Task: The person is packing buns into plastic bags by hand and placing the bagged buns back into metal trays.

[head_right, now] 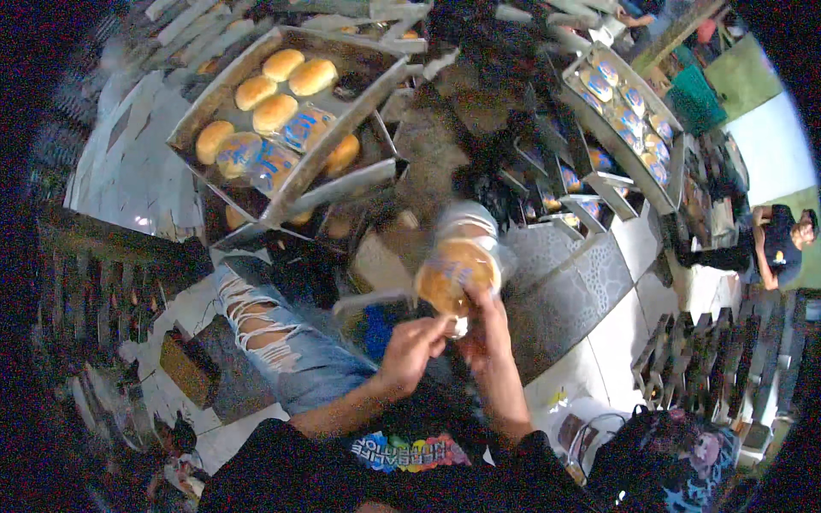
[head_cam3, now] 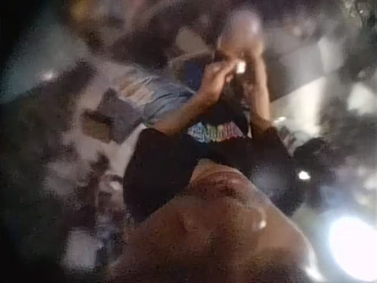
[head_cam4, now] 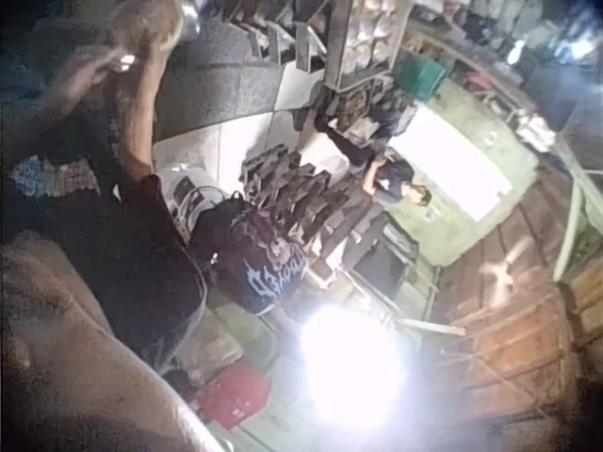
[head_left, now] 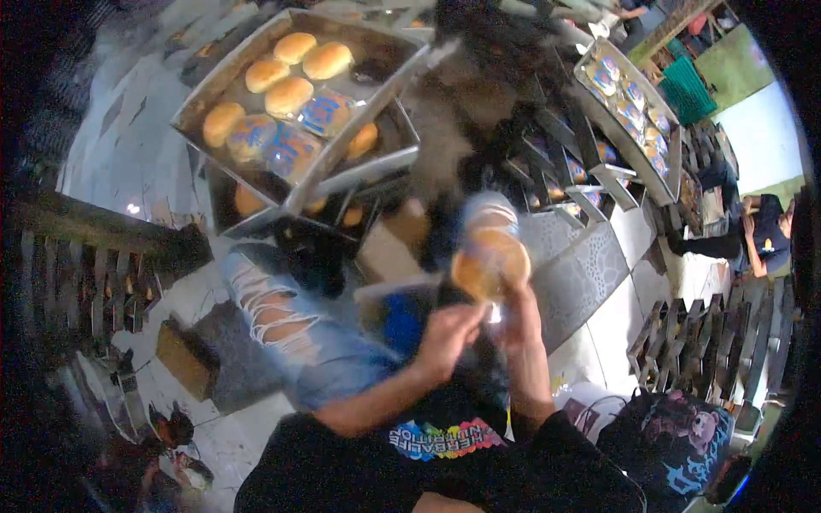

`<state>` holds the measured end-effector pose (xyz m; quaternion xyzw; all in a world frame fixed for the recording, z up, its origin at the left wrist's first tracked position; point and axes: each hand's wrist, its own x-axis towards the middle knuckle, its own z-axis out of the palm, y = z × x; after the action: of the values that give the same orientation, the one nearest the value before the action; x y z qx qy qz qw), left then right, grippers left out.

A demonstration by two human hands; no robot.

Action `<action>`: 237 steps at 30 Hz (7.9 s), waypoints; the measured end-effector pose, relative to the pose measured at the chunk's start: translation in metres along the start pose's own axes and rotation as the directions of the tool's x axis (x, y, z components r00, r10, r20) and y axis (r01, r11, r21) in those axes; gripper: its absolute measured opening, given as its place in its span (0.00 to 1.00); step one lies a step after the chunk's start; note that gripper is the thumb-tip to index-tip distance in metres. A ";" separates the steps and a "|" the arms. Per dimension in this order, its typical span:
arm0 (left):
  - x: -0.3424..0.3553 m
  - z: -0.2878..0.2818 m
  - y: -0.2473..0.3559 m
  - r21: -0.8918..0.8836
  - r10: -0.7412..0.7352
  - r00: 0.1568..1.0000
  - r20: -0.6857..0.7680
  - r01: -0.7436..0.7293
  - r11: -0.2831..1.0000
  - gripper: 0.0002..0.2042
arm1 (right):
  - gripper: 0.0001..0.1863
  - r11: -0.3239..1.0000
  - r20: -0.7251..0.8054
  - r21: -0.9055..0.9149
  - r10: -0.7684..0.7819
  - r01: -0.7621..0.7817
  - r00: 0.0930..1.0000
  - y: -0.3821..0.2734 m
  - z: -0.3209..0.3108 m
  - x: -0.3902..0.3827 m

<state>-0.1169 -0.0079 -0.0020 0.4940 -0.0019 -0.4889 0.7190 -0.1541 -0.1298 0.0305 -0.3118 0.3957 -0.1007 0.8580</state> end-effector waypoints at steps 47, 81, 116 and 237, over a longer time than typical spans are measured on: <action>0.036 -0.052 0.295 0.853 0.314 0.843 0.437 -0.499 0.153 0.06 | 0.15 0.760 0.534 -0.112 -0.498 0.641 0.684 -0.043 0.057 0.131; 0.068 -0.313 0.197 -0.814 0.666 0.608 -0.432 -0.581 0.002 0.07 | 0.21 -0.579 0.867 -0.421 -0.028 0.699 0.498 0.125 0.435 0.316; 0.030 -0.079 0.179 0.884 0.599 0.778 0.188 -0.400 0.243 0.08 | 0.21 0.882 0.447 -0.433 0.029 0.188 0.894 -0.055 0.047 0.018; 0.047 -0.030 -0.001 -0.127 0.010 0.961 -0.277 -0.046 0.991 0.08 | 0.14 0.867 -0.375 -0.390 -0.458 0.311 0.806 -0.028 -0.062 0.020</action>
<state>-0.0781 -0.0197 -0.0406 0.5086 0.1235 -0.4042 0.7502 -0.1846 -0.1888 0.0050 -0.4842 0.5236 -0.2813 0.6420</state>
